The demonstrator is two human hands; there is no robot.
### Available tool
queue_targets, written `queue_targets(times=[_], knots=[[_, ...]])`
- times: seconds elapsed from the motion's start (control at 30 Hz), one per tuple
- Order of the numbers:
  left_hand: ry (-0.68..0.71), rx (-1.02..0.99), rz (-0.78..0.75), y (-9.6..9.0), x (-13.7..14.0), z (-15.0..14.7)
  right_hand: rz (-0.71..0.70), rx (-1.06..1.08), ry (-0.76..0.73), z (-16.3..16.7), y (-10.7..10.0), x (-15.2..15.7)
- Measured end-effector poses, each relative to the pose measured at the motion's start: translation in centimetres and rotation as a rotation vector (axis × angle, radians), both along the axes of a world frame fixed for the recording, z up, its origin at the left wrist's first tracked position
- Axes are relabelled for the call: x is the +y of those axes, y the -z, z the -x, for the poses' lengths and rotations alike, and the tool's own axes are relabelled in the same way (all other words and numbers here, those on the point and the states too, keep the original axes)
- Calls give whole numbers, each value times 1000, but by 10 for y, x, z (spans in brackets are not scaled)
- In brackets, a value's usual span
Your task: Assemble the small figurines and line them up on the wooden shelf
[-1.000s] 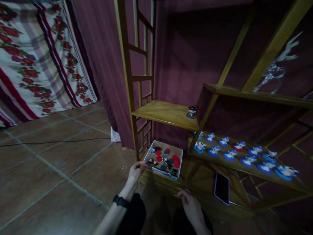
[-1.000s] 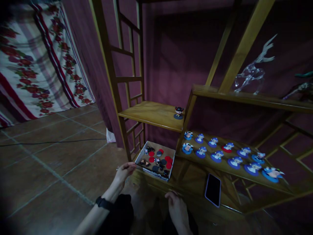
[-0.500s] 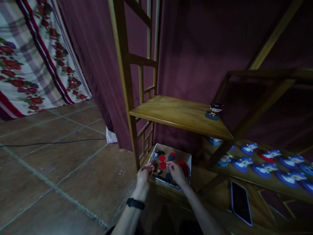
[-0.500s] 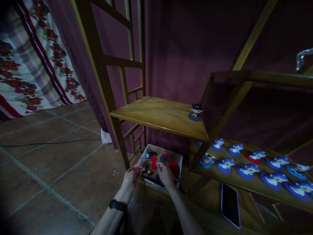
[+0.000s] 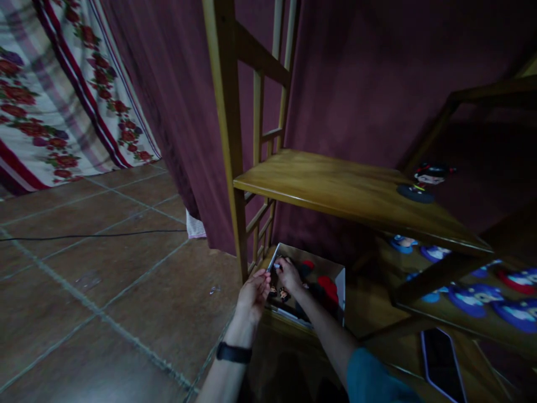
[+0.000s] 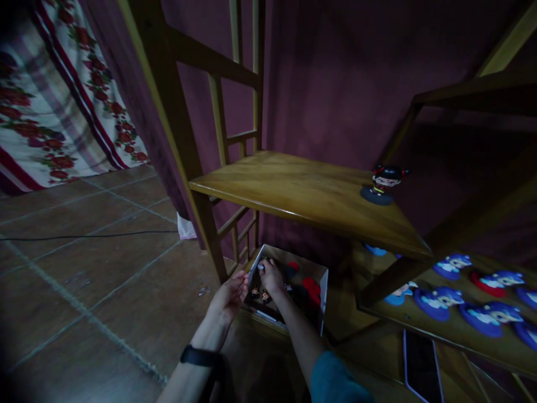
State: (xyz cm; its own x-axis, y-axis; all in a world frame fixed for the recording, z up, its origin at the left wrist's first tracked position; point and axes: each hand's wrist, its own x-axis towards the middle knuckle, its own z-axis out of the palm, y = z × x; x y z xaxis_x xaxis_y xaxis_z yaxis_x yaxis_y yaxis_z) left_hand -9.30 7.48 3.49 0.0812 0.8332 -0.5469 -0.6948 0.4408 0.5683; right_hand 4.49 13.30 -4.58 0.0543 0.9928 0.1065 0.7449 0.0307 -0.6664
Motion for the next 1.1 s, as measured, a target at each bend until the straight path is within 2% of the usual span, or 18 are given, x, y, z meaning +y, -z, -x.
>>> queue_targets(times=[0.13,0.2,0.27,0.4,0.5,0.6,0.7,0.8,0.87,0.93,1.0,1.1], knots=[[-13,-21,10,-1,2,3,25,86,-196,-6,4,-15],[-21,-23,21,0,2,4,48,125,-235,-13,3,-19],[-29,-25,26,0,2,5,25,96,-170,-20,-2,-18],[-33,-55,24,-1,4,5,-71,-122,-49,-26,-15,0],[-34,-56,44,-1,7,5,-39,-301,-58,-18,-17,14],[-31,-59,59,-1,11,4,17,-424,-70,-7,-11,19],[-19,-73,57,-1,13,3,72,-458,-60,-1,-7,15],[-21,-78,35,0,13,2,61,-420,-104,-4,-12,6],[-18,-71,21,1,13,1,14,-283,-92,-10,-18,-2],[-16,-40,22,1,13,-1,11,13,-6,-17,-26,-12],[-18,32,28,2,11,-5,105,429,79,-24,-33,-27],[21,183,2,3,6,-17,298,998,99,-31,-44,-53]])
